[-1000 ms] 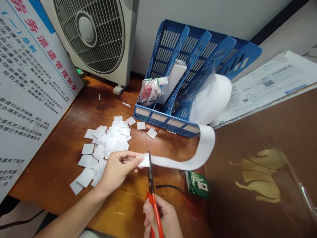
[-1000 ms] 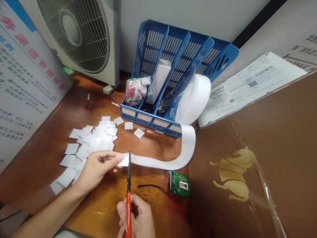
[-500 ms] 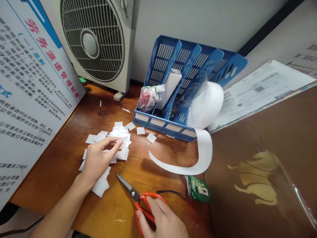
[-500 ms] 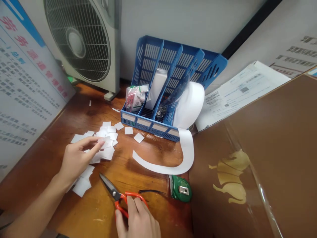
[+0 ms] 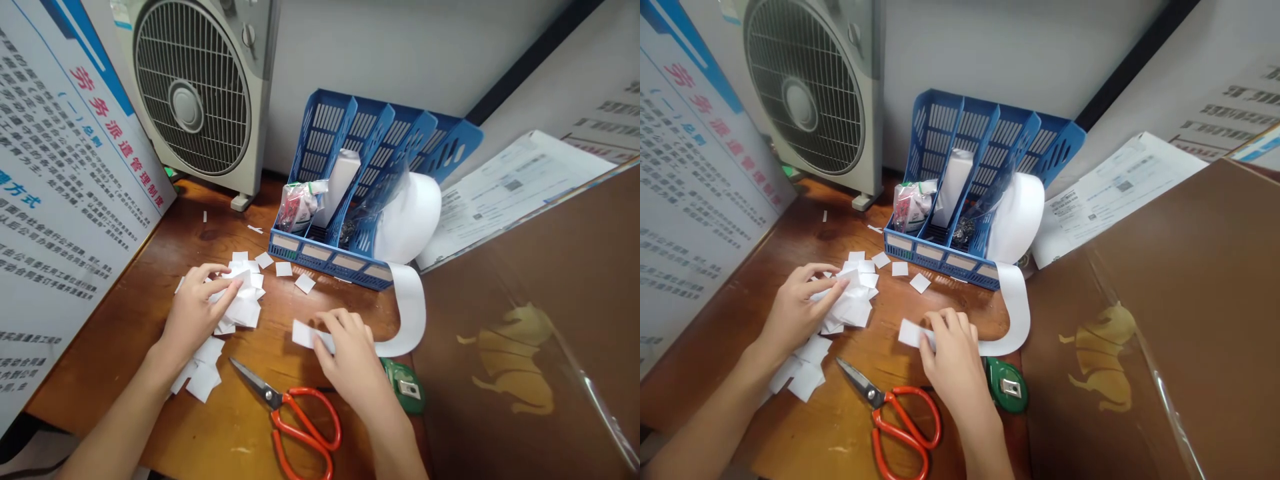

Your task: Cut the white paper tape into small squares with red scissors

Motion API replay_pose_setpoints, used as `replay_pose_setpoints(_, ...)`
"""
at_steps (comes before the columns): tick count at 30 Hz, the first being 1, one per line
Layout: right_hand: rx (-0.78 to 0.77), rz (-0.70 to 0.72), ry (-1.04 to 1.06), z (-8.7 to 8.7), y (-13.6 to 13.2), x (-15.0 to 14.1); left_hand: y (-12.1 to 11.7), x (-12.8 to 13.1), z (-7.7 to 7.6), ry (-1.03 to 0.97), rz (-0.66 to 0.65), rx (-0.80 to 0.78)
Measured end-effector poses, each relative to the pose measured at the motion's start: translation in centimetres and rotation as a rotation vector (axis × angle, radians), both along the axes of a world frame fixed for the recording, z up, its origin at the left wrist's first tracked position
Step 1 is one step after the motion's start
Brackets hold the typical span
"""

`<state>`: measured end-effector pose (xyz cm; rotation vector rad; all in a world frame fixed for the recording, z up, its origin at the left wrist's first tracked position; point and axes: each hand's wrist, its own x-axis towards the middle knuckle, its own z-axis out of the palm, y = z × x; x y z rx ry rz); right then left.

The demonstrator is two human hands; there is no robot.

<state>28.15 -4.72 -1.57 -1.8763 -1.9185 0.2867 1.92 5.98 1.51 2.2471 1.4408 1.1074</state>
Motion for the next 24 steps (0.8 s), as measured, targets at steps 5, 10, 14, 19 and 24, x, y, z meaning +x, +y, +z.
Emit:
replay_pose_setpoints(5,-0.038,0.06,0.09,-0.7,-0.6,-0.8,-2.2,1.5,0.9,-0.211,-0.098,-0.164)
replay_pose_setpoints(10,-0.057,0.066,0.194,-1.1,-0.6,-1.1,-5.5,4.5,-0.1,-0.343,-0.295,-0.726)
replay_pose_setpoints(14,-0.044,0.072,0.283,-0.7,-0.2,-0.9,-6.4,6.0,-1.6,-0.375,-0.271,-0.815)
replay_pose_setpoints(19,-0.031,0.039,0.434,0.7,-0.1,-0.3,-6.0,6.6,-2.1,-0.461,-0.228,-0.816)
replay_pose_setpoints(24,-0.061,0.006,0.554,1.8,-0.5,-0.3,-5.4,6.5,-1.9,-0.674,-0.247,-1.004)
